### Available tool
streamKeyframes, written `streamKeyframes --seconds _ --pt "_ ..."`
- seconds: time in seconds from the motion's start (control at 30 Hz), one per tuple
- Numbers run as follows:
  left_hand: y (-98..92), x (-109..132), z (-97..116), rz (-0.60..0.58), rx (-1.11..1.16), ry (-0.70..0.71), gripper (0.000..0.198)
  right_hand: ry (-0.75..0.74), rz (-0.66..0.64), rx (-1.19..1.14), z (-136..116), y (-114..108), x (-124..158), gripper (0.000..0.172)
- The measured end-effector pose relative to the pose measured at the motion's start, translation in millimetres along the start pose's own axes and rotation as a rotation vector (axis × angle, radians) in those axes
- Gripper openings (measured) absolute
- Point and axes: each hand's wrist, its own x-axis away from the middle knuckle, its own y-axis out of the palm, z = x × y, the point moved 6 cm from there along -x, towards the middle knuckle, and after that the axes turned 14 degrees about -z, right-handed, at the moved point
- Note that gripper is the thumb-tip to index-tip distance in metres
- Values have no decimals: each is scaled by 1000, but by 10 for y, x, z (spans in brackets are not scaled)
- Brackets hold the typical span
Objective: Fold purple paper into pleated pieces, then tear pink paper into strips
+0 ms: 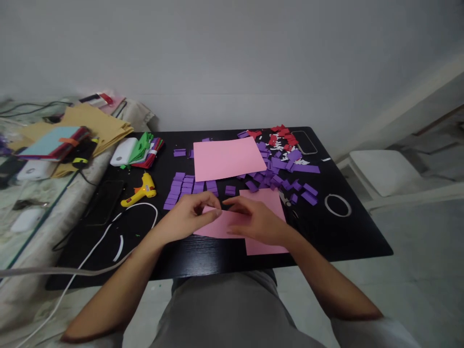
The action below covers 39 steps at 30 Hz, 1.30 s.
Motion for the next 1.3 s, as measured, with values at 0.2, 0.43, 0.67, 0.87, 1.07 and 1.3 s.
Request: streamKeyframes --seconds 0.2,0.43,0.67,0.87,1.07,1.3 --pt "-72 95 -47 338 317 92 25 28 259 -93 -46 69 -135 18" --pt "43 177 -182 464 406 54 15 2 193 -479 60 220 -116 37" --pt "87 183 0 449 322 73 11 -207 384 -247 -253 -17 -140 21" --pt "84 262 110 540 268 115 14 -201 468 -222 -347 -24 -134 16" --pt "96 318 129 605 229 93 17 -177 504 -252 -411 -9 -141 16" --pt "93 339 125 621 200 63 17 -184 517 -235 -477 -12 -142 22"
